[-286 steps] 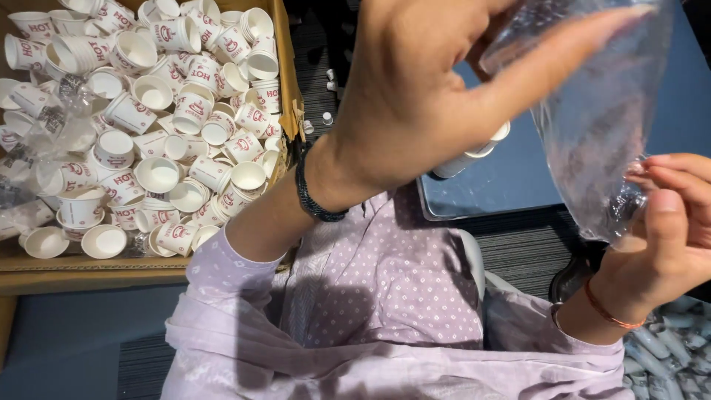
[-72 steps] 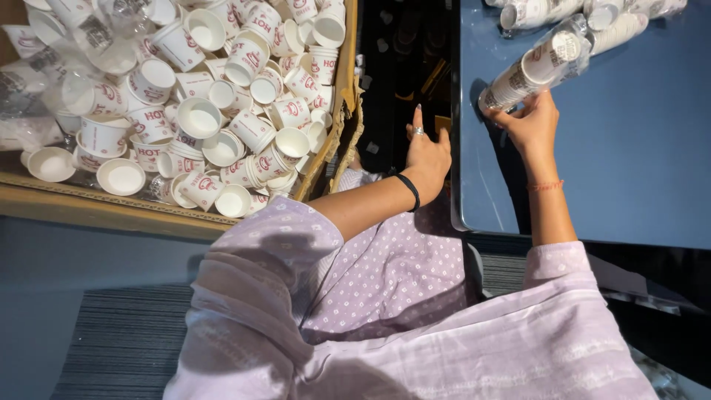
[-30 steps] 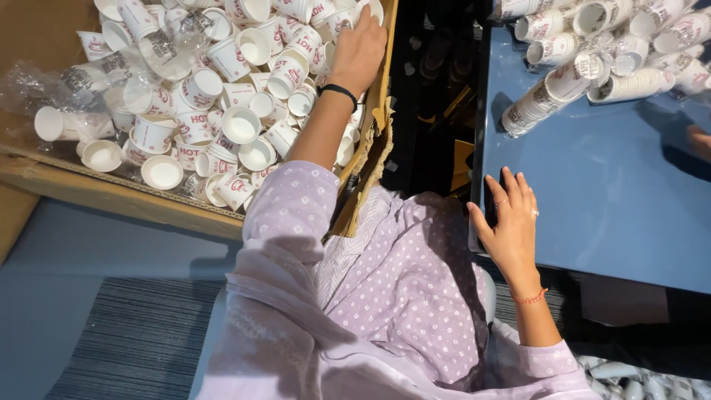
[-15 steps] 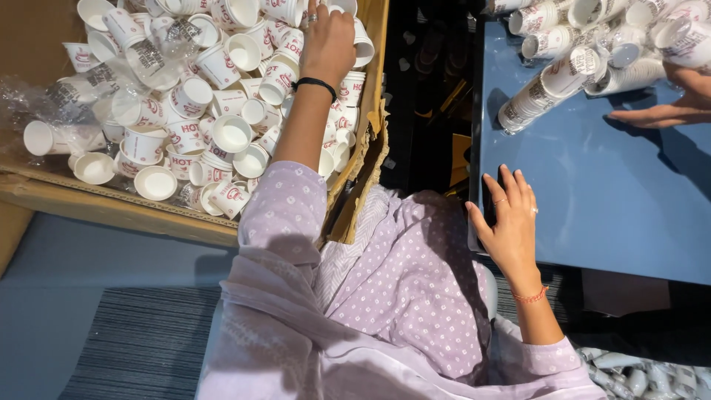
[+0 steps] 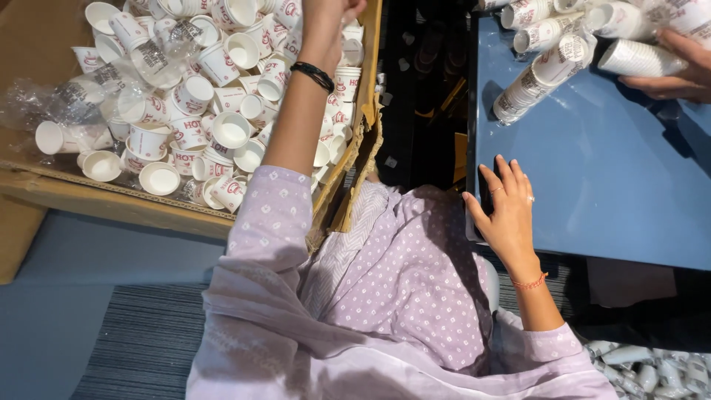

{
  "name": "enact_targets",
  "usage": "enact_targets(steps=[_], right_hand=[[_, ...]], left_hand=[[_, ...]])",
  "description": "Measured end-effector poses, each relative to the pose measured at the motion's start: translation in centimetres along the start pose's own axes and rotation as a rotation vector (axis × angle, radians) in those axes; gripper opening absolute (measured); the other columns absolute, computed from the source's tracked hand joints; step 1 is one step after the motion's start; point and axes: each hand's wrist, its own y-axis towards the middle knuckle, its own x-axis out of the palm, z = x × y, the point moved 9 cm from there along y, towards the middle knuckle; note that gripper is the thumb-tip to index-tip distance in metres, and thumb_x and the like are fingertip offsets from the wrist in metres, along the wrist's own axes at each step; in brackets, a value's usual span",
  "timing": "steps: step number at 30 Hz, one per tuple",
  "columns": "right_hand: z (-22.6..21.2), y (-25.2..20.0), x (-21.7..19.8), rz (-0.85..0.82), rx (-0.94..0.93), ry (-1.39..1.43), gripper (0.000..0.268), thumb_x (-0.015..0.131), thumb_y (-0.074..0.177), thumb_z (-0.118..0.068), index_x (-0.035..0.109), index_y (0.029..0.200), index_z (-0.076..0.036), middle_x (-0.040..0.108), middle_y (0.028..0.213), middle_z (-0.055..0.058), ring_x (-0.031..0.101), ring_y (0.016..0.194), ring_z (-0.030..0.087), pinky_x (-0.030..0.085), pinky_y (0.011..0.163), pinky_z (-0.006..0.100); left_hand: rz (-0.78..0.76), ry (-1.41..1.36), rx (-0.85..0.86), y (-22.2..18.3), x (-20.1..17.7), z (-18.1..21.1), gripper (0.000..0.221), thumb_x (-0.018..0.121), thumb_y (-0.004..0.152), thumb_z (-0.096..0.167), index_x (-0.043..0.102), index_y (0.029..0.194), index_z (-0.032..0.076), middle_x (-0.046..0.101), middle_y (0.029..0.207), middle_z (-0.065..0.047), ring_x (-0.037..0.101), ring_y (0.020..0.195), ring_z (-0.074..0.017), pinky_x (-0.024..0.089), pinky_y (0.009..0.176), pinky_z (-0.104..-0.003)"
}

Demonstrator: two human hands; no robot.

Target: The recorder is seen stacking paper cups and placing them into a plastic bag.

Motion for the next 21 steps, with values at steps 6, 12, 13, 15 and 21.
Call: enact_targets(steps=[6,12,13,15,21], right_hand=[[-1.6,0.0,-6.0,0.106,0.143,0.364,0.048,0.076,0.094,-0.012,0.059,0.138,-0.004,0.057,0.15,0.015,0.056,0.139,0.032,0.051,0.112,0.044],[-4.8,-0.3,-10.6,0.296,0.09,0.616,0.056,0.079,0.087,0.0,0.052,0.136,-0.002,0.056,0.14,0.015,0.059,0.129,0.024,0.058,0.1,0.033],[-4.7,-0.7,-10.4,0.297,0.053,0.545,0.055,0.081,0.086,0.002,0.054,0.134,-0.002,0.058,0.136,0.015,0.061,0.124,0.024,0.06,0.096,0.033],[-4.0,-1.1,-9.7,0.283,0.034,0.444,0.051,0.083,0.088,0.005,0.058,0.132,-0.002,0.062,0.133,0.016,0.065,0.121,0.024,0.061,0.094,0.032],[-4.0,-0.8,-11.0,0.328,0.098,0.54,0.04,0.084,0.092,0.003,0.06,0.124,-0.001,0.065,0.133,0.015,0.068,0.118,0.022,0.062,0.096,0.03]], left_hand=[[-0.394,-0.503,-0.577,-15.3,11.3,5.1,0.02,0.045,0.096,-0.003,0.052,0.113,-0.01,0.067,0.094,-0.019,0.072,0.08,-0.0245,0.067,0.083,-0.044],[-0.826,-0.415,-0.92,-29.8,15.3,3.2,0.029,0.047,0.102,0.004,0.057,0.124,-0.013,0.072,0.103,-0.026,0.076,0.087,-0.0279,0.068,0.077,-0.036],[-0.913,-0.412,-0.979,-31.7,15.8,2.5,0.028,0.05,0.103,0.005,0.058,0.124,-0.011,0.072,0.102,-0.025,0.076,0.087,-0.0279,0.067,0.075,-0.034],[-0.975,-0.348,-0.973,-32.4,15.9,3.0,0.029,0.05,0.103,0.008,0.06,0.124,-0.009,0.073,0.102,-0.024,0.077,0.086,-0.0258,0.067,0.073,-0.032],[-0.951,-0.258,-0.963,-31.6,15.4,1.9,0.029,0.052,0.099,0.004,0.062,0.124,-0.007,0.075,0.102,-0.024,0.079,0.079,-0.0231,0.066,0.067,-0.029]])
